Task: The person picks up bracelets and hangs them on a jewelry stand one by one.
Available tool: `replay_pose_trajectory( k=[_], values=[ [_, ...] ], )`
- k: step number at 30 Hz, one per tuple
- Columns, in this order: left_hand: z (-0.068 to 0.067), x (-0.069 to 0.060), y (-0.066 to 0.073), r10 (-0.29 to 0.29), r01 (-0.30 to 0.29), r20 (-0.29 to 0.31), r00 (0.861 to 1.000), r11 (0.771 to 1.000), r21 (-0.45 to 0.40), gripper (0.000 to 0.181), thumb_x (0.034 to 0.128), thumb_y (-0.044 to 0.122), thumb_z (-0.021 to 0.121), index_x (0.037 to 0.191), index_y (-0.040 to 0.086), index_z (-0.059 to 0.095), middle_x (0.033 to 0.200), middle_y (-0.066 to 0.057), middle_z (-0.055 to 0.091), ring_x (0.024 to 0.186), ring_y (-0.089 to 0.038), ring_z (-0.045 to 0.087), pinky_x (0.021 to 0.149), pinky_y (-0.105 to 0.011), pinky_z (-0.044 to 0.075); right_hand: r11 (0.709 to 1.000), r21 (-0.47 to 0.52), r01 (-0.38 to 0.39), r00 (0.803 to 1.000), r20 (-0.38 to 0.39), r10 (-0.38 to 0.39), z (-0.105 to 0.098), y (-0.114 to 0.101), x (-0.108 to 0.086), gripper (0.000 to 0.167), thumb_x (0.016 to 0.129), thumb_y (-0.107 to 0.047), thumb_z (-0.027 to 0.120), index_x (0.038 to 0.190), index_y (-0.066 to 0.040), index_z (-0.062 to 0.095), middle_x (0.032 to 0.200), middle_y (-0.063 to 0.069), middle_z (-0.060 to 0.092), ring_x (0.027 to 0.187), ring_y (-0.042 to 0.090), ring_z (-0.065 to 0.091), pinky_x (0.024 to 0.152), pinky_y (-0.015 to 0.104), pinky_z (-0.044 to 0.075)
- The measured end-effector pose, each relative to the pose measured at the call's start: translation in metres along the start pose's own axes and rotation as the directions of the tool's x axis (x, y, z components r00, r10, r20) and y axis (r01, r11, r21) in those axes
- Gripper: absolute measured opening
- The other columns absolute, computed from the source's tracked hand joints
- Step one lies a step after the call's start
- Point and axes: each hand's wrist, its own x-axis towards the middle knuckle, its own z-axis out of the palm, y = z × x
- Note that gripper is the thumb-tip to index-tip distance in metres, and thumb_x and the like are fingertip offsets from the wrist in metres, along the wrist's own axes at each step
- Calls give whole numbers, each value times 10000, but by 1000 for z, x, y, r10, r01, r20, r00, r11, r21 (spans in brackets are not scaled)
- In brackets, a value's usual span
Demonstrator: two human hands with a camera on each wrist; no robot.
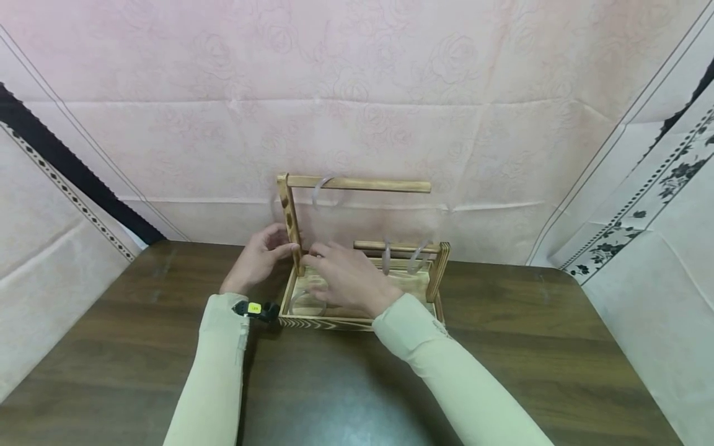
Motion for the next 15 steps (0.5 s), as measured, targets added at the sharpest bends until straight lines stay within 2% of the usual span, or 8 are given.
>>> replay_pose_trajectory(
  k=[5, 11, 15],
  values=[
    [0, 0, 1, 4, -4, 3, 1000, 1000, -10, 297, 977, 143, 687, 1246, 38, 617, 1221, -179, 713, 1107, -299, 665, 884, -315, 505, 1000, -3, 14, 999, 34, -14, 9, 1, 4, 521, 865, -363, 813, 1308, -157, 631, 1261, 26, 633, 1130, 214, 618, 901, 385, 565],
    [1, 1, 0, 0, 0, 0, 1000, 1000, 6, 284, 977, 138, 688, 1239, 55, 619, 1213, -161, 714, 1105, -291, 669, 877, -323, 507, 999, -20, -33, 990, 139, 35, 17, -4, 11, 578, 855, -371, 822, 1360, -190, 605, 1346, 6, 604, 1204, 225, 585, 937, 420, 559],
    [0, 1, 0, 1, -1, -1, 1000, 1000, 1, 284, 975, 132, 688, 1239, 52, 619, 1207, -165, 711, 1099, -288, 666, 879, -326, 507, 998, -61, -8, 986, 164, 17, 21, -6, 17, 584, 831, -393, 837, 1327, -185, 610, 1330, -3, 616, 1190, 228, 591, 961, 418, 542]
  ],
)
